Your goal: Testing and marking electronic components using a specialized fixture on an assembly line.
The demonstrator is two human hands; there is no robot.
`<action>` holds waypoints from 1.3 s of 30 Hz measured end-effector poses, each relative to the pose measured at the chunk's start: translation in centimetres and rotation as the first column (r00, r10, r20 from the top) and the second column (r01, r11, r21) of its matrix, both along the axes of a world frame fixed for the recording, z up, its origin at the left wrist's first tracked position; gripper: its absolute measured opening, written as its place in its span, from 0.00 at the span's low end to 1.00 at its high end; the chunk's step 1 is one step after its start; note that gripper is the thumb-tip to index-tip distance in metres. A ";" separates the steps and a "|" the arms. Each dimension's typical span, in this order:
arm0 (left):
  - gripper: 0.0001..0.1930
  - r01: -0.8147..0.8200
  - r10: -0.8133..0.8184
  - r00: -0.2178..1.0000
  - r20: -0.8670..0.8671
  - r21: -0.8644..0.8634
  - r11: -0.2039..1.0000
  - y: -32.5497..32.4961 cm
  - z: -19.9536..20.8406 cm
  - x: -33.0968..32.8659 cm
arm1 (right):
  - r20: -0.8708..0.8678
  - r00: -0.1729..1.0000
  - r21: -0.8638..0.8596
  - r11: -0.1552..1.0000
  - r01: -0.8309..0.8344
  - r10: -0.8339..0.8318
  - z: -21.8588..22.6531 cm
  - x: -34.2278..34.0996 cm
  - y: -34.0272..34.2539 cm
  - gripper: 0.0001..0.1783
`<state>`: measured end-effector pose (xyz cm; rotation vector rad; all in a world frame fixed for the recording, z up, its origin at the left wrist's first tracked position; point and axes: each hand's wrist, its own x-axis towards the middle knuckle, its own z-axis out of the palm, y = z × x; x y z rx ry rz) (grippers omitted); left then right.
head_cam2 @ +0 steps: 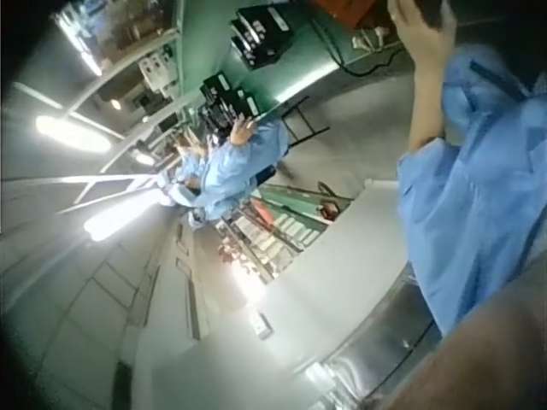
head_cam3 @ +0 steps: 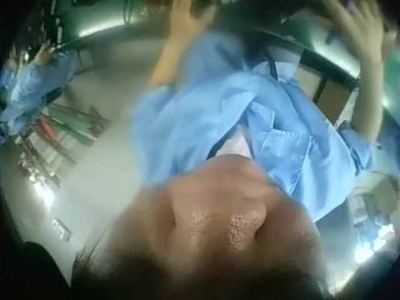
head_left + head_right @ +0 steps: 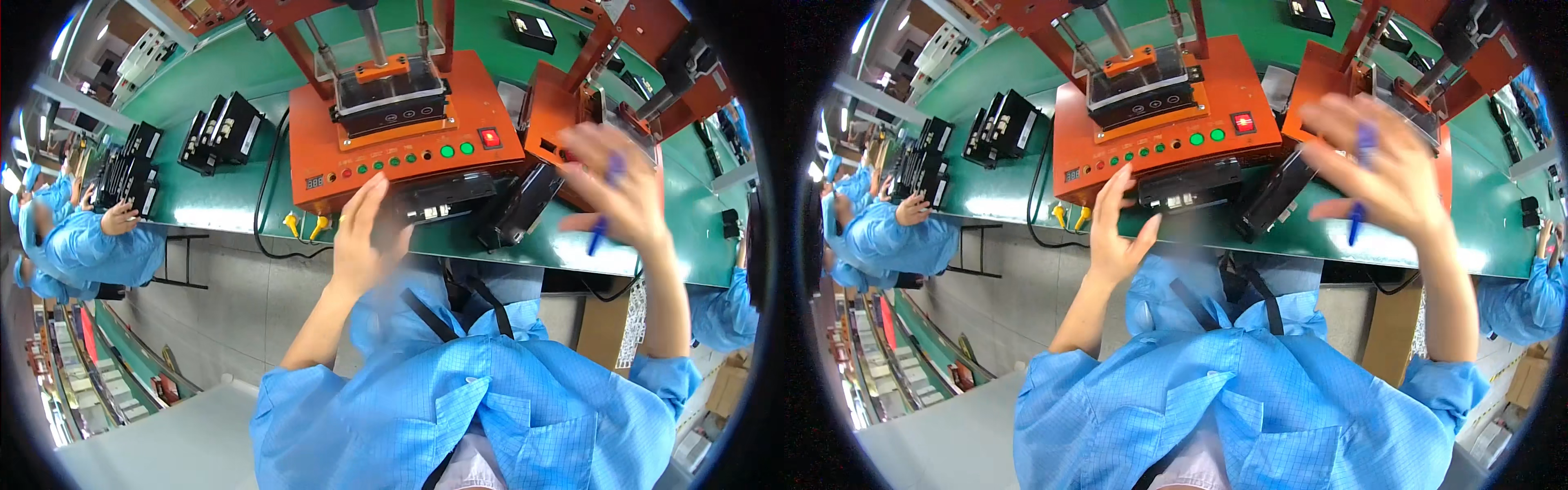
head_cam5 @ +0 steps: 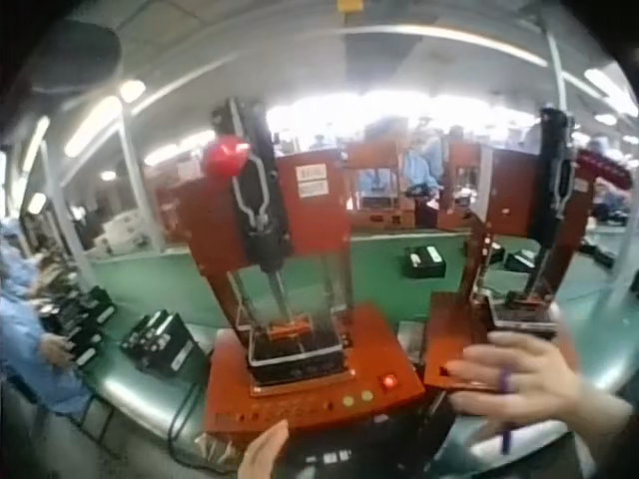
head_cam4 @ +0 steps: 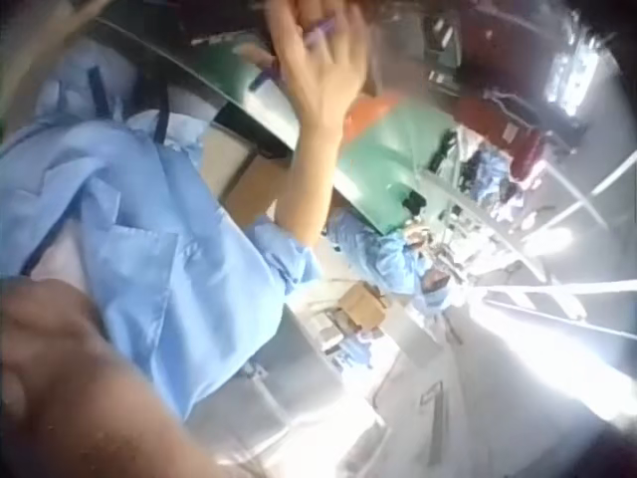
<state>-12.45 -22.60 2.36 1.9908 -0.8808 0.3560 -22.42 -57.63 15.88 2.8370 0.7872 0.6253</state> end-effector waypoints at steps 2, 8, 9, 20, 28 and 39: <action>0.36 0.018 -0.024 0.977 0.211 0.032 0.999 -0.5 -0.6 0.9 | -0.129 0.991 0.096 0.994 0.054 -0.042 -3.6 0.1 2.2 0.34; 0.41 0.262 -0.262 0.963 0.071 0.003 0.965 -1.5 -0.5 0.4 | -0.072 0.997 0.607 0.793 0.050 -0.008 -10.5 -4.5 6.2 0.33; 0.45 0.420 -0.424 0.904 -0.051 -0.075 0.904 -1.8 -0.3 0.2 | -0.015 0.997 0.651 0.756 0.067 -0.075 -11.3 -4.6 7.4 0.32; 0.58 0.255 -0.254 0.967 0.017 -0.102 0.962 -6.5 -1.7 -0.7 | -0.049 0.998 0.996 -0.075 0.053 0.047 -6.7 -5.0 14.0 0.38; 0.58 0.228 -0.226 0.973 0.038 -0.068 0.971 -6.2 -1.2 -0.9 | -0.197 0.976 0.972 -0.150 0.181 -0.097 -7.1 -2.1 15.2 0.34; 0.57 0.222 -0.222 0.975 0.007 -0.048 0.974 -6.1 -0.8 -1.2 | -0.231 0.944 0.969 0.026 0.244 -0.237 -6.1 -1.6 16.3 0.27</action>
